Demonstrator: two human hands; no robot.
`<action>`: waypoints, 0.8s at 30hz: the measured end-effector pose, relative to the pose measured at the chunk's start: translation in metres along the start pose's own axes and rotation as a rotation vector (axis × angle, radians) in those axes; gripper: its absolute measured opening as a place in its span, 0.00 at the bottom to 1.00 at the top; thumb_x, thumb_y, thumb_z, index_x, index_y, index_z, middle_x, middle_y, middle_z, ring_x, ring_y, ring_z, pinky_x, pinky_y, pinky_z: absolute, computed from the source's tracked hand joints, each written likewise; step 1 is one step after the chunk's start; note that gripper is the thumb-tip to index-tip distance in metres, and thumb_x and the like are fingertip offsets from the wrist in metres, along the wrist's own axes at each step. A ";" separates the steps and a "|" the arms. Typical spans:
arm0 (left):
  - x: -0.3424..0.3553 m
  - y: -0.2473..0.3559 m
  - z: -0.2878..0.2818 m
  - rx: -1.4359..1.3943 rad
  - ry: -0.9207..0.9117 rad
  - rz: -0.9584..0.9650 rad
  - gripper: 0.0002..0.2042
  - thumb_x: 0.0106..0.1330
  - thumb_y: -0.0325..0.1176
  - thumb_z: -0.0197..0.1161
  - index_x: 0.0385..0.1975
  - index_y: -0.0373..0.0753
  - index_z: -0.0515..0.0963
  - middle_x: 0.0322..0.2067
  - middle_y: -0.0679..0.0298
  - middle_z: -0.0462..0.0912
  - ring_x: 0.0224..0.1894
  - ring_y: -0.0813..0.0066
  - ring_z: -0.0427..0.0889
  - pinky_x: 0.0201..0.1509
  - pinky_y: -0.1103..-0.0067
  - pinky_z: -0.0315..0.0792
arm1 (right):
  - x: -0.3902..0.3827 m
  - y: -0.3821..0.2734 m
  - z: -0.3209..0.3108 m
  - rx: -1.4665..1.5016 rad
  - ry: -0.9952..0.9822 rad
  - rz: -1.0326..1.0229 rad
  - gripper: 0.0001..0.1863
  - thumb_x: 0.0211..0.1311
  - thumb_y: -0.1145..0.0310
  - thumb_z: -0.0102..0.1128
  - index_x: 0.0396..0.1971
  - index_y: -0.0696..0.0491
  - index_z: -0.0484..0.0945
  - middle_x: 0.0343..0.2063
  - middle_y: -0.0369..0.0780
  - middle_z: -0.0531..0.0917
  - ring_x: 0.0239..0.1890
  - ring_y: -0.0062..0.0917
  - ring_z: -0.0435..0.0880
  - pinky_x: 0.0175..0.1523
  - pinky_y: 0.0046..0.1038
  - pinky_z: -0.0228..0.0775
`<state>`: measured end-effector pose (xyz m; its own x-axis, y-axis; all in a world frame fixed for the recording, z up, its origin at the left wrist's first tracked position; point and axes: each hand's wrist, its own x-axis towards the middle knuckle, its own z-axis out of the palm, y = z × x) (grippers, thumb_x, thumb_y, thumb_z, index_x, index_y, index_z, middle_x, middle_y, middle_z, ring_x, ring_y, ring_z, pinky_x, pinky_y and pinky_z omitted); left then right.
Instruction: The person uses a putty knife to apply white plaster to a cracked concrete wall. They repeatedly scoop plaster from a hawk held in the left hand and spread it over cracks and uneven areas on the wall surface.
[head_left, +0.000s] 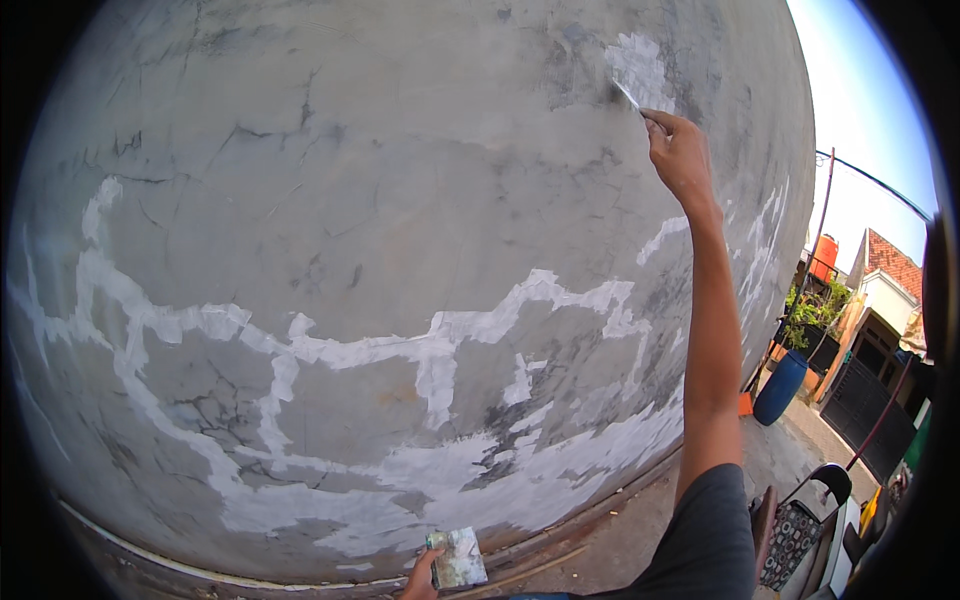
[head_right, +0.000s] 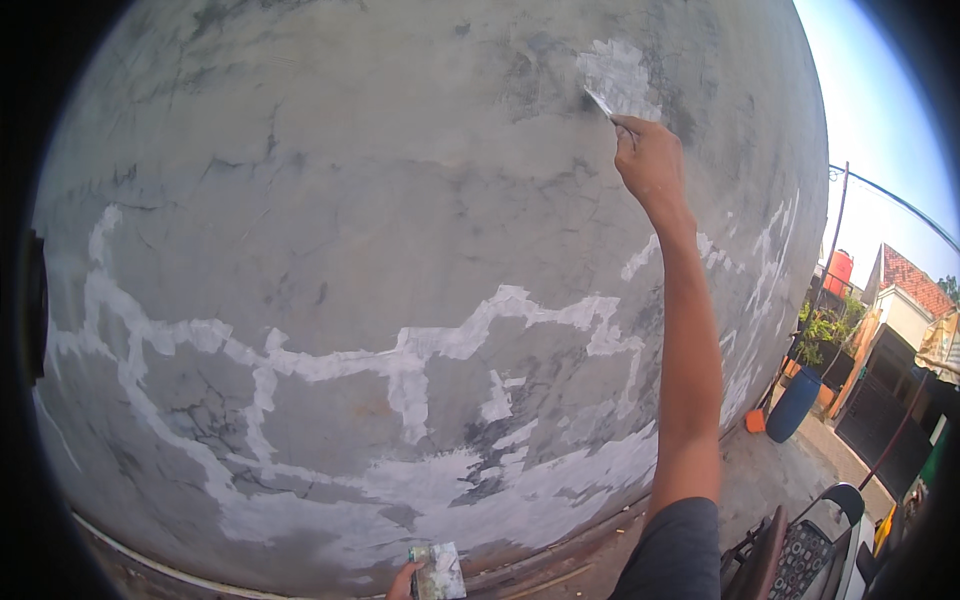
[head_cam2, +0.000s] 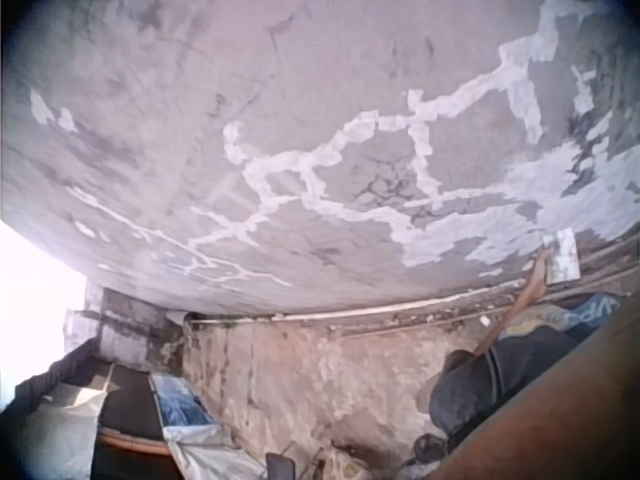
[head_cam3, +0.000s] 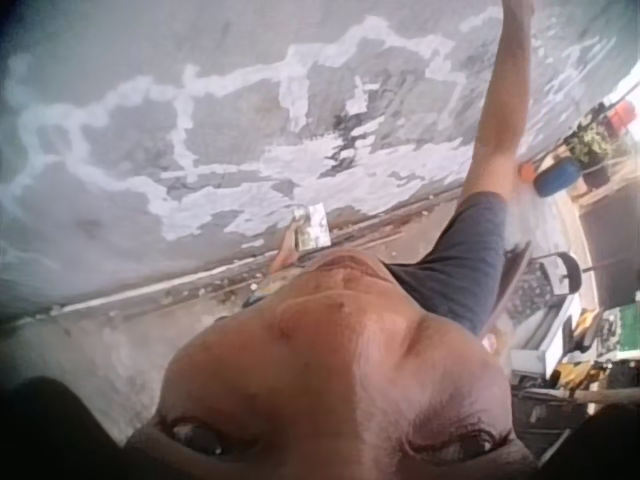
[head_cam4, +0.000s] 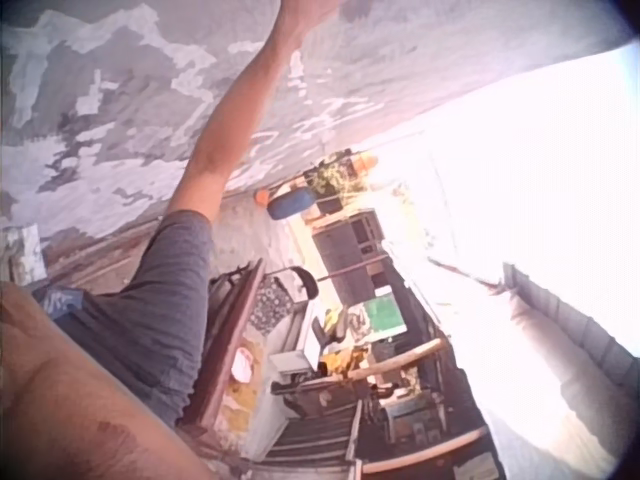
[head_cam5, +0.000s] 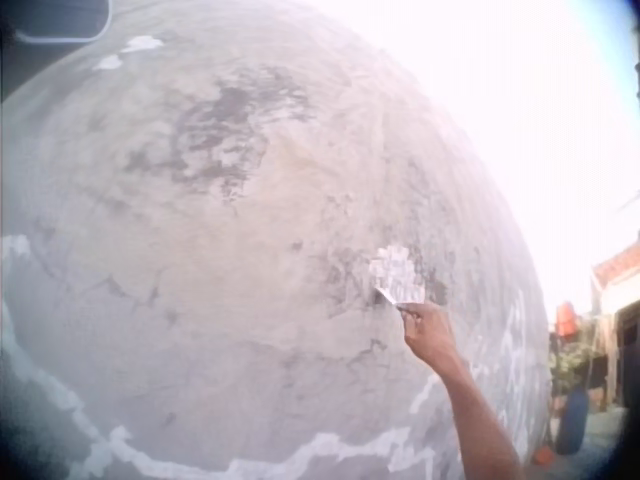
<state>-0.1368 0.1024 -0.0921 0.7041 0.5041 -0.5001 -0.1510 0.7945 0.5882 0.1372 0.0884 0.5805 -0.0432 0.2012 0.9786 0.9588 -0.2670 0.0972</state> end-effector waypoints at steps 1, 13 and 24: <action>0.000 0.000 0.000 0.001 0.000 -0.003 0.20 0.66 0.46 0.55 0.54 0.44 0.72 0.35 0.68 0.78 0.31 0.76 0.78 0.34 0.75 0.77 | -0.001 -0.002 0.005 0.003 0.068 -0.025 0.14 0.61 0.70 0.55 0.46 0.49 0.83 0.34 0.49 0.83 0.36 0.40 0.81 0.45 0.32 0.71; -0.003 -0.005 -0.010 0.000 0.010 -0.008 0.20 0.66 0.45 0.55 0.54 0.44 0.72 0.35 0.68 0.78 0.31 0.77 0.78 0.33 0.76 0.77 | -0.028 0.019 0.022 -0.067 -0.045 -0.108 0.15 0.62 0.71 0.58 0.48 0.48 0.82 0.29 0.44 0.80 0.29 0.32 0.77 0.40 0.30 0.69; -0.003 -0.016 -0.006 -0.015 -0.005 -0.007 0.19 0.66 0.45 0.56 0.53 0.44 0.72 0.35 0.68 0.78 0.30 0.77 0.78 0.33 0.77 0.77 | 0.025 0.006 -0.006 -0.106 -0.077 -0.112 0.14 0.60 0.71 0.56 0.45 0.53 0.83 0.37 0.51 0.84 0.40 0.42 0.82 0.48 0.33 0.72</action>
<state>-0.1404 0.0897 -0.1038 0.7082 0.4973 -0.5011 -0.1564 0.8027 0.5755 0.1397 0.0860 0.6062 -0.1230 0.3061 0.9440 0.9141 -0.3355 0.2279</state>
